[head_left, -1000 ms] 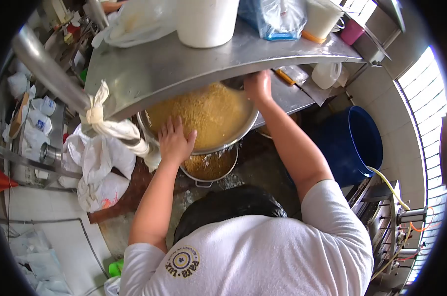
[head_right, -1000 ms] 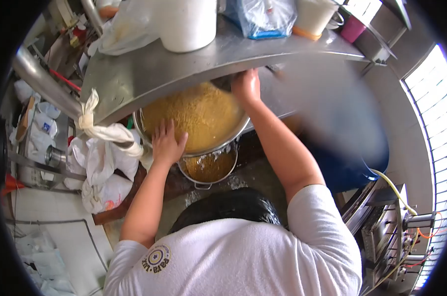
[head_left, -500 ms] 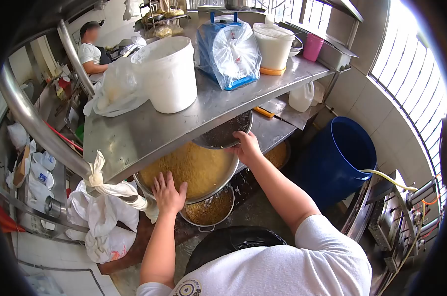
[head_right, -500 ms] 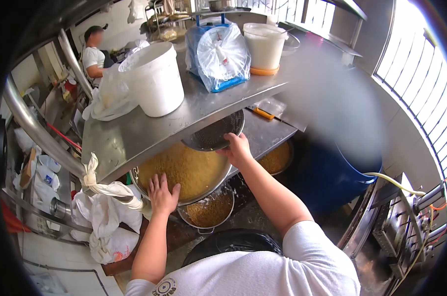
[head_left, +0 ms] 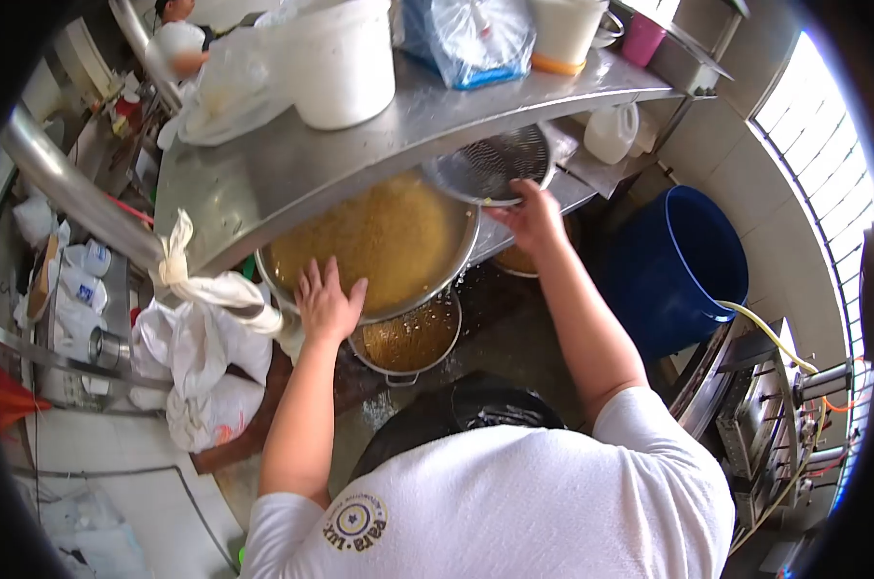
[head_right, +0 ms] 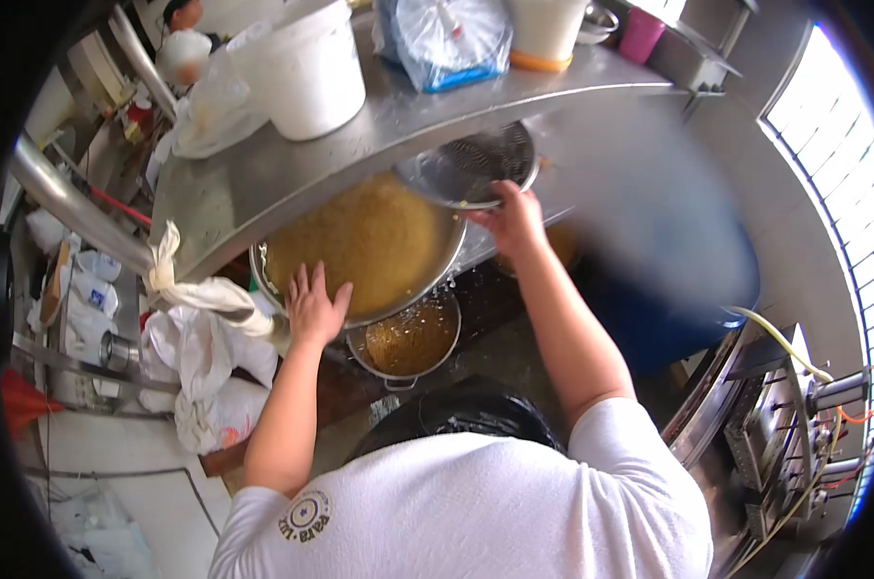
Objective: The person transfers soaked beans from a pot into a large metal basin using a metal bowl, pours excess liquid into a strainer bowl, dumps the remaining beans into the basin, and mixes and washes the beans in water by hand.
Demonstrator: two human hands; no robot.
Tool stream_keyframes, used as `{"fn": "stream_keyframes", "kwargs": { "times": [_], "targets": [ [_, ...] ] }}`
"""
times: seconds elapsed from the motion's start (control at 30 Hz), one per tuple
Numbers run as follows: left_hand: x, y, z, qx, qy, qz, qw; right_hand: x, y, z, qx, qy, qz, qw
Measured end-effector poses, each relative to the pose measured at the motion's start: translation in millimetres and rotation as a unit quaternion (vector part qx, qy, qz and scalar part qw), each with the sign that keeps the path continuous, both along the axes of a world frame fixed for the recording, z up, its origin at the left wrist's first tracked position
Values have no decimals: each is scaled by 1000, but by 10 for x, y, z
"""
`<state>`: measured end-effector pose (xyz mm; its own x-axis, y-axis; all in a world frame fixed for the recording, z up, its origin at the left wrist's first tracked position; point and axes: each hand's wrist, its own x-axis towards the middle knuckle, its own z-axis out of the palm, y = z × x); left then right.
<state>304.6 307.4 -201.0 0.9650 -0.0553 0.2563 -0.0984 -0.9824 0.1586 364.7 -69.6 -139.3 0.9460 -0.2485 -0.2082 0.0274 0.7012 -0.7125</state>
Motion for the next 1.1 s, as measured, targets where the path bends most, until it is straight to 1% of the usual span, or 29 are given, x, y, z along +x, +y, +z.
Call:
{"fn": "stream_keyframes", "kwargs": {
  "times": [0.07, 0.13, 0.17, 0.2, 0.27, 0.3, 0.33, 0.37, 0.43, 0.5, 0.6, 0.8, 0.87, 0.93, 1.0, 1.03, 1.1],
  "targets": [
    [44, 4, 10, 1, 1, 3, 1000, -130, -175, -93, 55, 38, 9, 998],
    [40, 15, -18, -1, 14, 0, 1000, -227, -439, -390, 35, 45, 13, 998],
    [53, 24, -39, 4, 24, 2, 1000, -399, -461, -422, 30, 12, 6, 999],
    [62, 29, -53, 5, 30, 6, 1000, -564, -501, -429, 9, 25, 5, 1000],
    [63, 11, -12, 5, 44, 2, 999, -910, -544, -499, -14, 12, -38, 999],
    [71, -5, 24, 6, 76, 10, 997, -1044, -585, -563, -14, 29, -62, 998],
    [75, -14, 42, 9, 80, 7, 997, -1195, -633, -622, -15, 47, -87, 995],
    [90, -26, 52, 8, 103, 16, 995, -1342, -660, -639, -40, 61, -97, 993],
    [133, -66, 99, 12, 129, 17, 991, -1636, -719, -741, -33, 69, -126, 989],
    [196, -109, 164, 9, 193, 39, 980, -1903, -824, -864, -33, 71, -144, 987],
    [336, -145, 144, -3, 219, 30, 975, -2204, -765, -835, -54, 82, -181, 979],
    [791, -235, -82, 11, 231, -14, 973, -2554, -674, -931, -52, 112, -208, 970],
    [921, -336, -95, 10, 243, 6, 970, -2636, -637, -946, -63, 120, -211, 968],
    [1223, -259, -384, 16, 248, -4, 969, -2716, -618, -997, -63, 125, -217, 966],
    [1503, -190, -645, 61, 231, -16, 971, -2790, -581, -1046, -65, 130, -217, 965],
    [1300, -448, -151, 103, 280, 12, 954, -2803, -516, -980, -63, 140, -226, 962],
    [1606, -330, -463, 111, 270, -3, 956, -2859, -472, -989, -61, 143, -238, 959]
  ]
}}
